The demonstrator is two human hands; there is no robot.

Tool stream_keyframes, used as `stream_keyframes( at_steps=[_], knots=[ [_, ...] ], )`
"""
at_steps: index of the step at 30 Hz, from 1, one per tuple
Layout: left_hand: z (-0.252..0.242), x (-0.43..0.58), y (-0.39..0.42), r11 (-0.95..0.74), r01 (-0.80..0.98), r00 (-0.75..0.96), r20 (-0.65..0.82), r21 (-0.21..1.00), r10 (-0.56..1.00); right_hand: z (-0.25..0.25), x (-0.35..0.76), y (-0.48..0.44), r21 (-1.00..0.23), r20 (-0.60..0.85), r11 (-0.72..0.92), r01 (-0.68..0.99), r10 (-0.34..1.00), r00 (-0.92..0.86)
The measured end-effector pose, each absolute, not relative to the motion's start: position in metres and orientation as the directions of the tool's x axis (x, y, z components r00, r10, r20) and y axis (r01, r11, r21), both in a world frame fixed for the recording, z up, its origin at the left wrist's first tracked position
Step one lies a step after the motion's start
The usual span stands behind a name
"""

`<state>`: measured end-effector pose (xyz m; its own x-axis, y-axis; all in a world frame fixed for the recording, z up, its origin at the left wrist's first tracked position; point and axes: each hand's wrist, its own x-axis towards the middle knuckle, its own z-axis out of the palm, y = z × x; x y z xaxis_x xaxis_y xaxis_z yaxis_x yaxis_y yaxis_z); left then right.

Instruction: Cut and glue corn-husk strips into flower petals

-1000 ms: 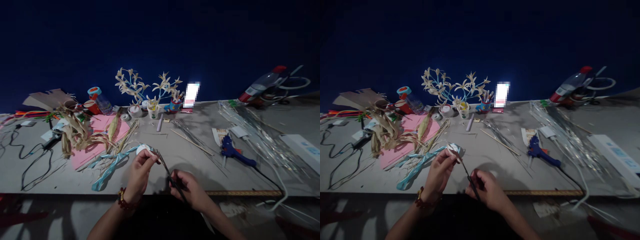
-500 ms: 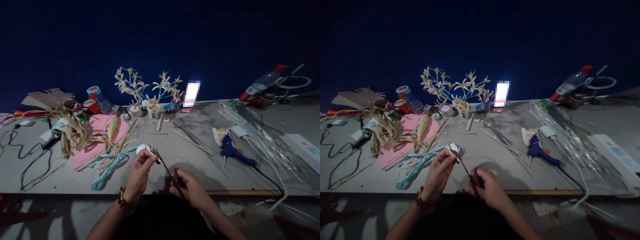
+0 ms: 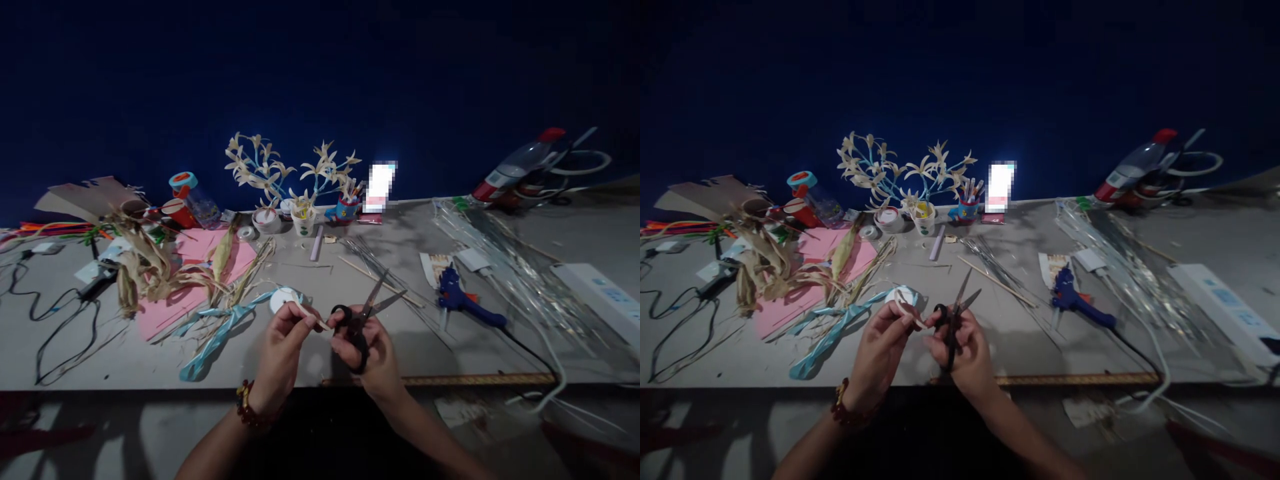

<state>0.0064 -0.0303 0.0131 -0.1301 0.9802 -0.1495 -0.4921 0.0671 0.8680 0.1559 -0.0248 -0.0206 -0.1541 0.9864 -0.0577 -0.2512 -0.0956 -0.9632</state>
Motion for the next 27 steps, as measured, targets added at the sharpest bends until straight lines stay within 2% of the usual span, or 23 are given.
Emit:
stream_keyframes(
  at_steps=[5,10,12,14,15,16,18,20,23,27],
  knots=[
    [0.011,0.007,-0.033,0.028,-0.478,-0.168,-0.122,0.878,0.978,-0.014,0.146,-0.020,-0.958,-0.045,-0.083,-0.273,0.989,-0.143],
    [0.010,-0.004,-0.039,0.076,-0.445,-0.092,-0.130,0.892,0.987,-0.009,0.155,-0.012,-0.967,-0.037,-0.084,-0.241,0.980,-0.196],
    [0.010,-0.014,-0.042,-0.036,-0.368,-0.199,-0.041,0.929,0.979,-0.007,0.162,-0.007,-0.970,-0.043,-0.098,-0.220,0.969,-0.244],
    [0.013,-0.023,-0.044,-0.226,-0.161,-0.363,0.155,0.961,0.919,-0.005,0.168,-0.003,-0.972,-0.062,-0.128,-0.197,0.949,-0.308],
    [0.017,-0.027,-0.044,-0.287,-0.029,-0.377,0.256,0.957,0.890,-0.003,0.171,-0.001,-0.972,-0.071,-0.142,-0.185,0.935,-0.347],
    [0.022,-0.030,-0.043,-0.315,0.090,-0.311,0.328,0.945,0.892,-0.001,0.173,0.001,-0.973,-0.074,-0.151,-0.174,0.920,-0.384],
    [0.033,-0.033,-0.040,-0.330,0.251,-0.055,0.354,0.910,0.934,0.006,0.174,0.004,-0.978,-0.073,-0.151,-0.146,0.896,-0.439],
    [0.041,-0.032,-0.035,-0.336,0.292,0.108,0.318,0.895,0.942,0.012,0.175,0.005,-0.983,-0.074,-0.144,-0.114,0.878,-0.472],
    [0.044,-0.028,-0.030,-0.301,0.262,0.189,0.258,0.917,0.948,0.014,0.174,0.006,-0.987,-0.056,-0.118,-0.109,0.887,-0.458],
    [0.035,-0.018,-0.029,-0.230,0.233,0.196,0.186,0.945,0.963,0.005,0.171,0.007,-0.984,-0.045,-0.106,-0.145,0.927,-0.373]
  ],
)
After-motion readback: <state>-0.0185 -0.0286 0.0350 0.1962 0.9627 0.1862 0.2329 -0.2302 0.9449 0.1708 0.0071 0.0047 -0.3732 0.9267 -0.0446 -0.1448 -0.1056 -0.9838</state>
